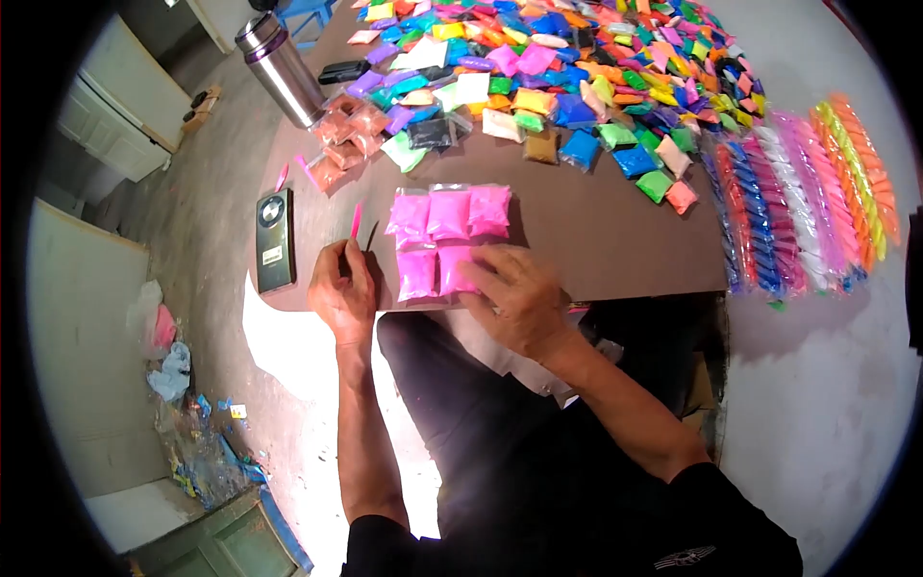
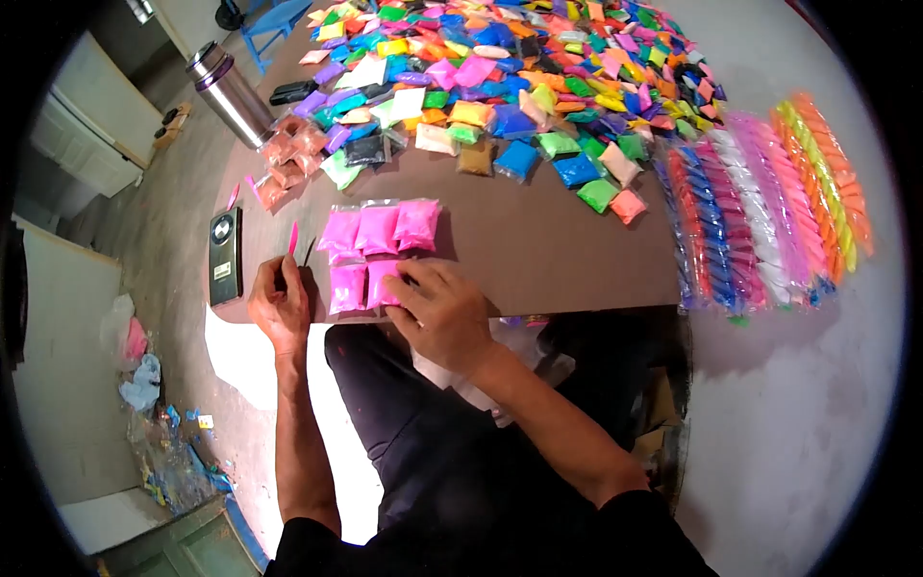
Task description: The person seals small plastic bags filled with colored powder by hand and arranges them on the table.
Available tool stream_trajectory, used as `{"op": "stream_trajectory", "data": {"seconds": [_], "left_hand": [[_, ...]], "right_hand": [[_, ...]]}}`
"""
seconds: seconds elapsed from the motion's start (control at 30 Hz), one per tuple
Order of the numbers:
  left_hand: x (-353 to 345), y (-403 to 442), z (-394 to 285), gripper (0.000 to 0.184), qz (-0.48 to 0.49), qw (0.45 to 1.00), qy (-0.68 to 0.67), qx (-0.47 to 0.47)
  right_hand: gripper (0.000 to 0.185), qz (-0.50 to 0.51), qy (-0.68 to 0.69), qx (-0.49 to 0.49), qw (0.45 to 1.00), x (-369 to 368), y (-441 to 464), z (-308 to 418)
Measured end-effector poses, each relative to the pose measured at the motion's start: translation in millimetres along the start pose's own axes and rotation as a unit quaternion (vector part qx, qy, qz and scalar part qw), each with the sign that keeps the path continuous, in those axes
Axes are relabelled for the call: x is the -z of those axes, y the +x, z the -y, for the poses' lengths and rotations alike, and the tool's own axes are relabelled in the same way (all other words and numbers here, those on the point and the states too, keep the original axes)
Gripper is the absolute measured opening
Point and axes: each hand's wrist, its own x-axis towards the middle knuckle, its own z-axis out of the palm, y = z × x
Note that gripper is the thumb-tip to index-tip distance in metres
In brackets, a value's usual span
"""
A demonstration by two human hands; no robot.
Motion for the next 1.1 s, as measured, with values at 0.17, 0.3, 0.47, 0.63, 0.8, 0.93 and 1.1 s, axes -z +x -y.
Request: {"op": "stream_trajectory", "data": {"seconds": [0.17,0.3,0.47,0.63,0.8,0.93,1.1], "left_hand": [[0,-1,1,0.016,0.004,1.000,-0.010,0.010],[1,-1,-2,0.017,0.001,1.000,-0.010,0.005],[2,-1,-3,0.020,0.019,0.999,-0.001,0.026],[-4,-1,-1,0.013,-0.018,1.000,-0.018,0.004],[-2,1,-3,0.013,-0.006,1.000,0.002,0.009],[-3,1,-4,0.013,0.004,1.000,-0.006,0.016],[-1,2,-7,0.012,0.020,0.999,-0.002,0.051]], "right_hand": [[0.033,0.002,0.013,-0.014,1.000,7,-5,2],[0.033,0.008,0.036,-0.032,0.999,15,-12,-1],[0.030,-0.014,0.082,-0.073,0.994,29,-16,-10],[0.025,-0.016,0.022,-0.119,0.992,57,8,-45],[0.020,-0.018,0.006,-0.196,0.980,76,52,-102],[0.019,-0.029,-0.112,-0.064,0.991,73,97,-166],[0.021,-0.039,-0.163,-0.028,0.985,56,158,-211]]}}
